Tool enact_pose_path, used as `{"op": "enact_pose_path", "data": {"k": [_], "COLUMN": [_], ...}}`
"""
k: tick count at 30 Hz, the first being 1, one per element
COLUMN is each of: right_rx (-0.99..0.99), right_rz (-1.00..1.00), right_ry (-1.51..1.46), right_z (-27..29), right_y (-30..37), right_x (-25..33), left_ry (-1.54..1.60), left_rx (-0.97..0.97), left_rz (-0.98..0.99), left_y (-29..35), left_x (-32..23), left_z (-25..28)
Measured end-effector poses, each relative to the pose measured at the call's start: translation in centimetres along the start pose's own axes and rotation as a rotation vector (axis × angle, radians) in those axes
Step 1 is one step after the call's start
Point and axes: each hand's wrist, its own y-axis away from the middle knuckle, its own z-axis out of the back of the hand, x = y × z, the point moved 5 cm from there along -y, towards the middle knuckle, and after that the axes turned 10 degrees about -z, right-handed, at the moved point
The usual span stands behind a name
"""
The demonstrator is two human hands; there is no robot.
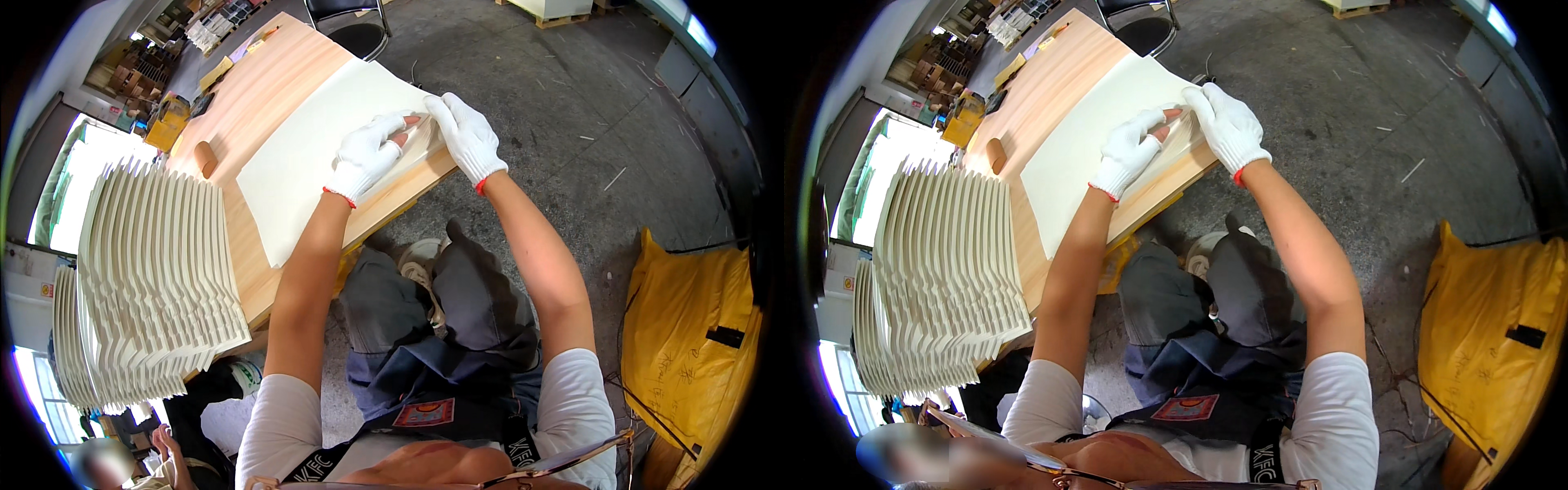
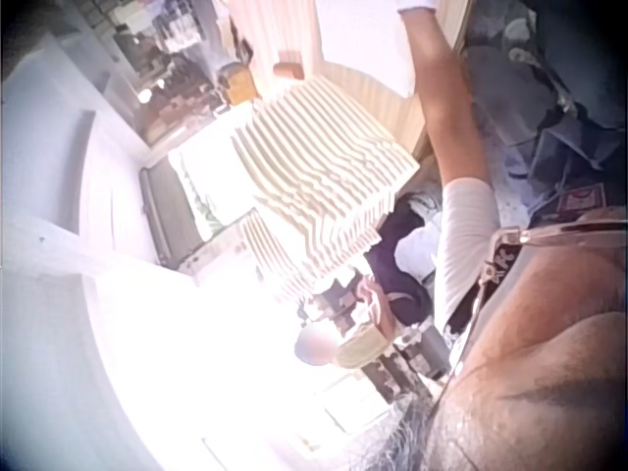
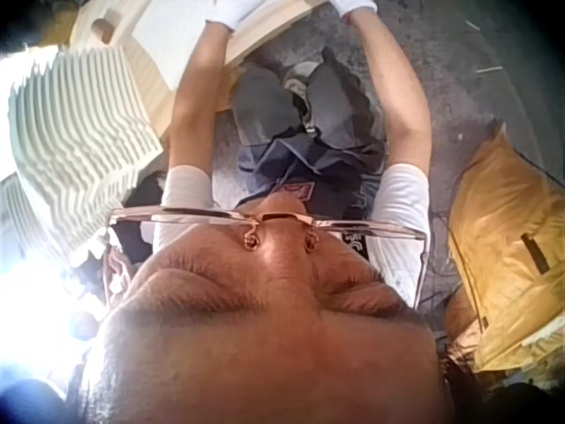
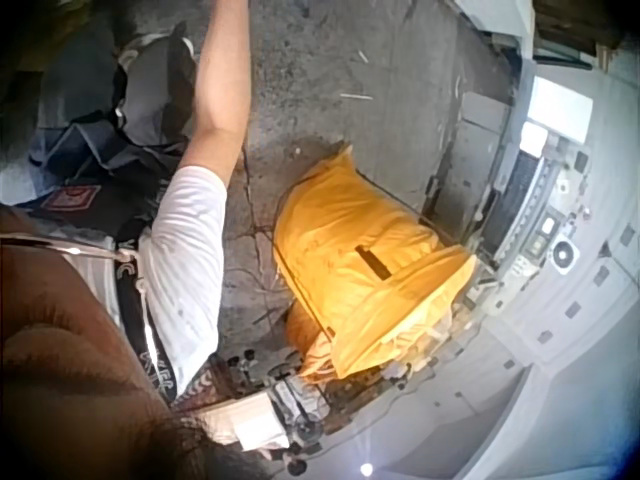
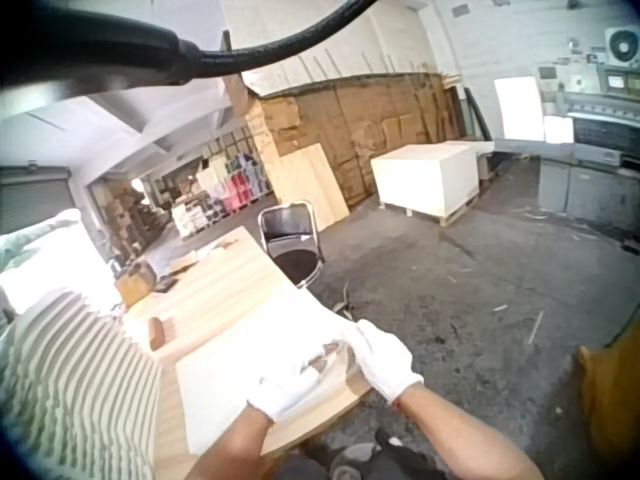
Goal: The person stacks white paper sheets on a wooden table, aligning them by hand. They repeatedly pick up small batches of paper, align the edges, and place them onto a growing stack. At the end, they use a cylindrical object to press down on the stack.
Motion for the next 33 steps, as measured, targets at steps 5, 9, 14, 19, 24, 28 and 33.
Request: {"op": "enact_pose_path", "data": {"k": [5, 9, 14, 19, 24, 28, 33], "right_rx": [-0.06, -0.093, -0.103, -0.122, -0.154, -0.147, -0.118], "right_rz": [-0.027, 0.004, 0.001, 0.077, 0.138, 0.112, 0.046], "right_ry": [-0.018, -0.003, 0.005, 0.059, 0.092, 0.097, 0.08], "right_z": [-0.6, -0.8, -0.9, -1.3, -1.2, -1.4, -1.3], "right_y": [0.3, 0.3, 0.2, 0.1, 0.5, 0.4, 0.2], "right_x": [-0.6, -0.8, -1.1, -1.3, -1.0, -1.2, -1.3], "left_ry": [0.142, 0.064, 0.146, 0.127, 0.039, 0.041, 0.042], "left_rx": [0.021, 0.024, -0.034, -0.039, -0.01, -0.023, -0.014], "left_rz": [0.096, 0.097, 0.111, -0.022, 0.042, 0.039, 0.038], "left_y": [0.1, 0.0, 0.1, 0.2, 0.3, 0.2, 0.2], "left_x": [0.2, -0.1, -0.6, -0.1, -0.8, -0.6, -0.6], "left_z": [-0.1, -0.1, 0.3, -0.2, -0.3, -0.4, -0.3]}}
